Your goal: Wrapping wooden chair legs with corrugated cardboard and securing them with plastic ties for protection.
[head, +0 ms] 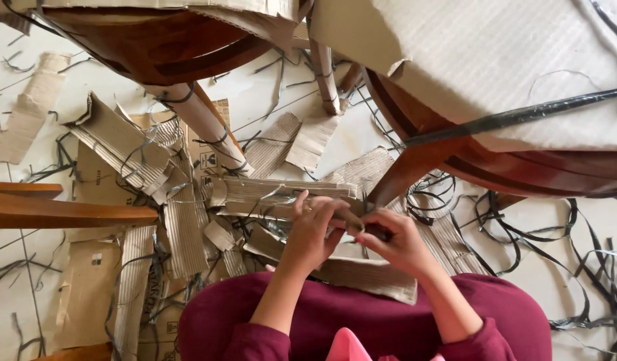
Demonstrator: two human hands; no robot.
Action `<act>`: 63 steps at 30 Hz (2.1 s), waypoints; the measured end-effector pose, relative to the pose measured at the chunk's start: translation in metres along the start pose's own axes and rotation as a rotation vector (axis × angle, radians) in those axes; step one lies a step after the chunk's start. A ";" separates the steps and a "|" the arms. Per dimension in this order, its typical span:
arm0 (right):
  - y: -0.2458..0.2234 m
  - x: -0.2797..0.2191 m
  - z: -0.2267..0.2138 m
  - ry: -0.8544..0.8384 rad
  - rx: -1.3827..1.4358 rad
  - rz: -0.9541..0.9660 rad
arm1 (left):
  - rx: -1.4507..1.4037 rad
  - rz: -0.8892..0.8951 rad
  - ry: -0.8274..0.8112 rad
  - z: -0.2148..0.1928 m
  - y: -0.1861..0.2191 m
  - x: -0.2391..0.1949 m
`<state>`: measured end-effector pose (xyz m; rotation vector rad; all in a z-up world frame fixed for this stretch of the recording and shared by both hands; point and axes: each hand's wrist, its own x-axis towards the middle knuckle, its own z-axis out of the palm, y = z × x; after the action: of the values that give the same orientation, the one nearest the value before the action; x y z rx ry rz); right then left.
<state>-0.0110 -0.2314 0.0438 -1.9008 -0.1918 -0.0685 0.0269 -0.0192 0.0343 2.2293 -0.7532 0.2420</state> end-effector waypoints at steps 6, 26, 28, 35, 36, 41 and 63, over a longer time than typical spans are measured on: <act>-0.037 -0.009 -0.032 -0.001 -0.317 -0.171 | -0.280 0.052 0.044 -0.017 0.017 0.000; -0.018 -0.007 -0.045 0.018 -0.180 -0.112 | -0.527 0.140 0.089 -0.050 0.038 0.013; -0.008 -0.012 -0.047 0.028 -0.207 -0.020 | -0.526 0.157 0.145 -0.058 0.038 0.015; -0.068 -0.018 -0.069 -0.400 -0.280 0.329 | -0.922 0.016 0.243 -0.064 0.044 0.022; -0.077 -0.015 -0.069 -0.376 -0.287 0.327 | -1.150 0.055 0.257 -0.062 0.044 0.025; -0.049 -0.031 -0.063 -0.010 0.028 0.052 | -1.223 0.159 0.179 -0.053 0.082 0.046; 0.049 -0.027 -0.087 0.381 0.124 -0.027 | 0.238 -0.556 -0.712 0.177 -0.052 -0.023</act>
<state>-0.0252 -0.3320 0.0238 -1.7254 0.0375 -0.4234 0.0281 -0.1074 -0.1291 2.6648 -0.4236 -0.8056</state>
